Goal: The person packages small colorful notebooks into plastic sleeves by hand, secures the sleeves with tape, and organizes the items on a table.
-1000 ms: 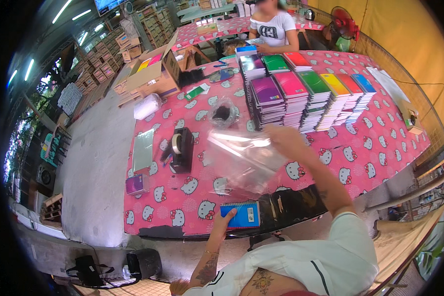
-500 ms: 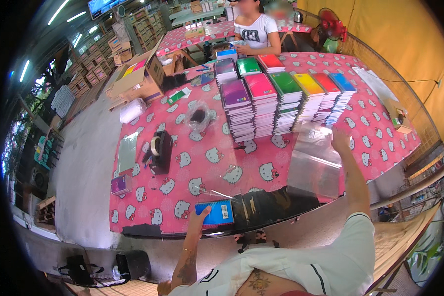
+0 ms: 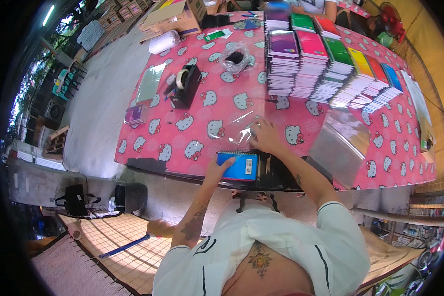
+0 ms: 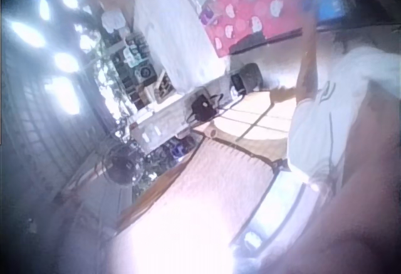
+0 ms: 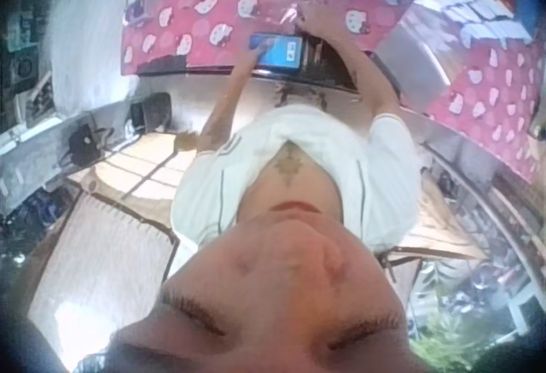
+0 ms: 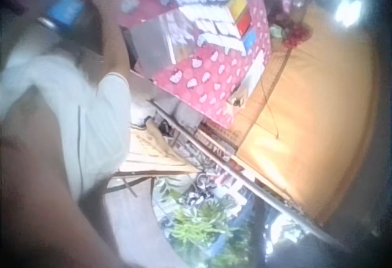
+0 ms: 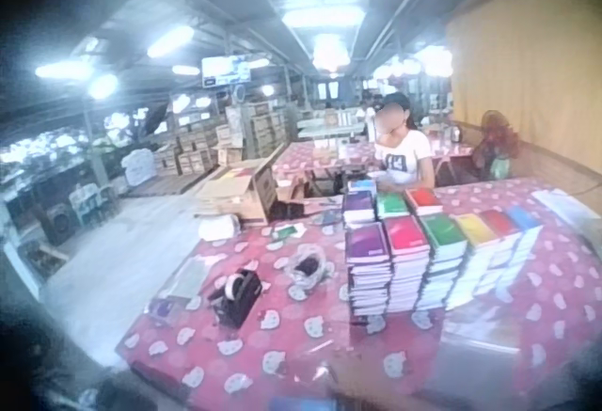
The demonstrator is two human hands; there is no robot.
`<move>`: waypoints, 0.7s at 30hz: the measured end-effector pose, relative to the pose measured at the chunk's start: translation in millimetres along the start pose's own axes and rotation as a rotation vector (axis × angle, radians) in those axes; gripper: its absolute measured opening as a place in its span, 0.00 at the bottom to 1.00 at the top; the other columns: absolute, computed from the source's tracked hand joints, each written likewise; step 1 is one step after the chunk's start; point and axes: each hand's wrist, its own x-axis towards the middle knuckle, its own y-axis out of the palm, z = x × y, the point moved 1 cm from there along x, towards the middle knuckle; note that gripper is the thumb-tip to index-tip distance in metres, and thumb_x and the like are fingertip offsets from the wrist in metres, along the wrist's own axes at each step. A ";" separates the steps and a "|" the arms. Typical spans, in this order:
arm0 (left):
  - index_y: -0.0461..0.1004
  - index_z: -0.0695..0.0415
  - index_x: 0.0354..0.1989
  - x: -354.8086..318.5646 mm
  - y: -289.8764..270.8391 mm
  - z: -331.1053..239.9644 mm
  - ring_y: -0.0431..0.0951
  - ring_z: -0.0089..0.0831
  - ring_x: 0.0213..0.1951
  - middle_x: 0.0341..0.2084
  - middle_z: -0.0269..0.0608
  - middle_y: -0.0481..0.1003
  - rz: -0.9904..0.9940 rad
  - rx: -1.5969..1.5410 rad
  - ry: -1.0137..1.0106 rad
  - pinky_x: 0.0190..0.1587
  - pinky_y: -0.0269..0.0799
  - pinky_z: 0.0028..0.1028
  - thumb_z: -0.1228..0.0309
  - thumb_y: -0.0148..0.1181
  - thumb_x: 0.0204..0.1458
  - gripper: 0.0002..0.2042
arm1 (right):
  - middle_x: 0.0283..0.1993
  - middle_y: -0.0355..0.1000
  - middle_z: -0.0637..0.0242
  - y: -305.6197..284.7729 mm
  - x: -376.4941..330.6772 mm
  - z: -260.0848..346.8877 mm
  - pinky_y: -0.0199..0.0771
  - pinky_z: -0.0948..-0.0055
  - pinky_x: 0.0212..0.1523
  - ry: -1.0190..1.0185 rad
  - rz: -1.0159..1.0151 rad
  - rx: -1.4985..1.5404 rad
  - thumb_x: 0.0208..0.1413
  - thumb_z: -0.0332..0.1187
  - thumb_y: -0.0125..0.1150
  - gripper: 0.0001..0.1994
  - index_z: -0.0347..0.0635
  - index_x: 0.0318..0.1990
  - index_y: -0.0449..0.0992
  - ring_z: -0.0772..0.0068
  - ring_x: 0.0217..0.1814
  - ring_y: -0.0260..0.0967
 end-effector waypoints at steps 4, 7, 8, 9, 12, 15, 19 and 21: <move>0.73 0.64 0.48 2.8 -1.5 1.5 0.78 0.28 0.37 0.37 0.43 0.78 0.041 -0.001 0.028 0.41 0.76 0.27 0.54 0.72 0.47 0.28 | 0.60 0.65 0.59 19.3 38.2 24.9 0.56 0.35 0.58 -0.192 0.345 -0.024 0.51 0.46 0.60 0.21 0.53 0.52 0.74 0.50 0.61 0.63; 0.74 0.65 0.46 13.0 7.4 -0.3 0.79 0.27 0.35 0.35 0.44 0.79 0.077 0.092 0.027 0.38 0.76 0.27 0.54 0.73 0.46 0.28 | 0.56 0.66 0.52 33.9 80.5 -4.5 0.52 0.24 0.56 -0.022 0.041 -0.191 0.50 0.44 0.59 0.19 0.52 0.50 0.76 0.43 0.62 0.62; 0.74 0.66 0.45 11.6 9.1 -3.4 0.79 0.27 0.34 0.34 0.44 0.79 0.068 0.111 0.020 0.38 0.77 0.27 0.54 0.73 0.46 0.28 | 0.56 0.66 0.51 34.3 88.1 -1.6 0.53 0.26 0.56 -0.008 -0.096 -0.256 0.51 0.44 0.59 0.19 0.52 0.50 0.76 0.44 0.62 0.62; 0.75 0.67 0.43 9.8 12.6 -6.9 0.80 0.28 0.33 0.33 0.44 0.79 0.095 0.029 0.042 0.37 0.77 0.28 0.52 0.73 0.45 0.29 | 0.56 0.65 0.50 33.7 94.1 0.5 0.54 0.27 0.57 0.010 -0.236 -0.321 0.51 0.44 0.59 0.19 0.52 0.50 0.75 0.45 0.62 0.63; 0.76 0.66 0.41 4.6 1.2 -4.8 0.80 0.28 0.32 0.31 0.44 0.80 0.013 0.139 -0.004 0.36 0.77 0.28 0.51 0.74 0.44 0.28 | 0.58 0.64 0.50 27.9 82.4 68.9 0.56 0.34 0.59 -0.074 0.002 -0.136 0.51 0.43 0.59 0.20 0.49 0.51 0.74 0.47 0.61 0.64; 0.76 0.66 0.42 12.7 12.2 -5.3 0.80 0.29 0.31 0.32 0.45 0.80 0.019 0.099 0.001 0.34 0.77 0.27 0.52 0.74 0.44 0.29 | 0.58 0.64 0.51 36.1 73.2 62.5 0.60 0.41 0.59 -0.257 0.229 0.007 0.50 0.42 0.61 0.22 0.45 0.53 0.72 0.49 0.60 0.65; 0.76 0.66 0.42 2.7 23.1 -31.5 0.80 0.29 0.32 0.32 0.44 0.80 0.054 0.146 -0.025 0.37 0.77 0.28 0.52 0.74 0.44 0.28 | 0.60 0.63 0.53 28.1 72.1 14.8 0.60 0.42 0.59 -0.163 -0.059 -0.122 0.50 0.45 0.64 0.27 0.42 0.55 0.70 0.48 0.62 0.63; 0.73 0.65 0.48 6.8 18.0 -21.7 0.79 0.30 0.39 0.38 0.45 0.78 0.085 0.084 -0.099 0.42 0.76 0.30 0.54 0.72 0.46 0.29 | 0.65 0.60 0.52 30.3 54.4 3.4 0.57 0.41 0.62 -0.079 -0.047 -0.085 0.49 0.47 0.64 0.29 0.44 0.57 0.69 0.46 0.65 0.60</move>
